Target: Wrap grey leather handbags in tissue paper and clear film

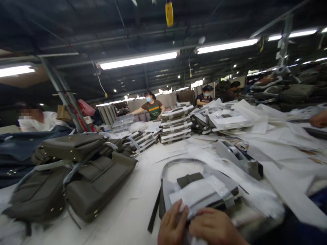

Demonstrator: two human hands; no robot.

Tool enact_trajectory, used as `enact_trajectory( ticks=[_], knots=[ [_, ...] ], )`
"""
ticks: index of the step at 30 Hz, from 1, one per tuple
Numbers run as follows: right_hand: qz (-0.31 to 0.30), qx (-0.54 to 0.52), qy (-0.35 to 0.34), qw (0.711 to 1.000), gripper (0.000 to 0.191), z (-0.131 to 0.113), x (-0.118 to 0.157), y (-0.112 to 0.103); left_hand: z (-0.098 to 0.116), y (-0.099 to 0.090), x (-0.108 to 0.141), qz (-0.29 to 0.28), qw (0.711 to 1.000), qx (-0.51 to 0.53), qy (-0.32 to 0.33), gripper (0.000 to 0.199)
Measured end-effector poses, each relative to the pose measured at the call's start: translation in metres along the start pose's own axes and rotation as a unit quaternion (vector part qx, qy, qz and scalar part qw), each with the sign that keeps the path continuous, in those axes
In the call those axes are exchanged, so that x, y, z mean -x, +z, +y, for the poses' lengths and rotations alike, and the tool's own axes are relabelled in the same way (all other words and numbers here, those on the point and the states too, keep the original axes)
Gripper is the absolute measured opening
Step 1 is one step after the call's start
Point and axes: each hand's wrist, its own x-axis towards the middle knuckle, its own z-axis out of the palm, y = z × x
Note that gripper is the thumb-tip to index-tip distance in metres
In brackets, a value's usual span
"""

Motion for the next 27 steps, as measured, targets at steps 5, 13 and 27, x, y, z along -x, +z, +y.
enact_trajectory(
  ticks=[5,13,27],
  knots=[
    [-0.045,-0.016,0.068,0.997,0.027,0.015,-0.019,-0.003,0.013,-0.026,-0.01,-0.099,0.99,0.062,-0.077,0.037],
    [-0.135,0.037,0.231,0.963,0.011,0.038,-0.049,0.004,0.009,-0.035,-0.02,-0.091,0.98,0.136,-0.112,0.016],
    [-0.284,0.007,0.274,0.919,0.013,0.078,-0.07,0.032,0.003,-0.038,-0.029,-0.177,0.968,0.15,-0.095,0.034]
  ],
)
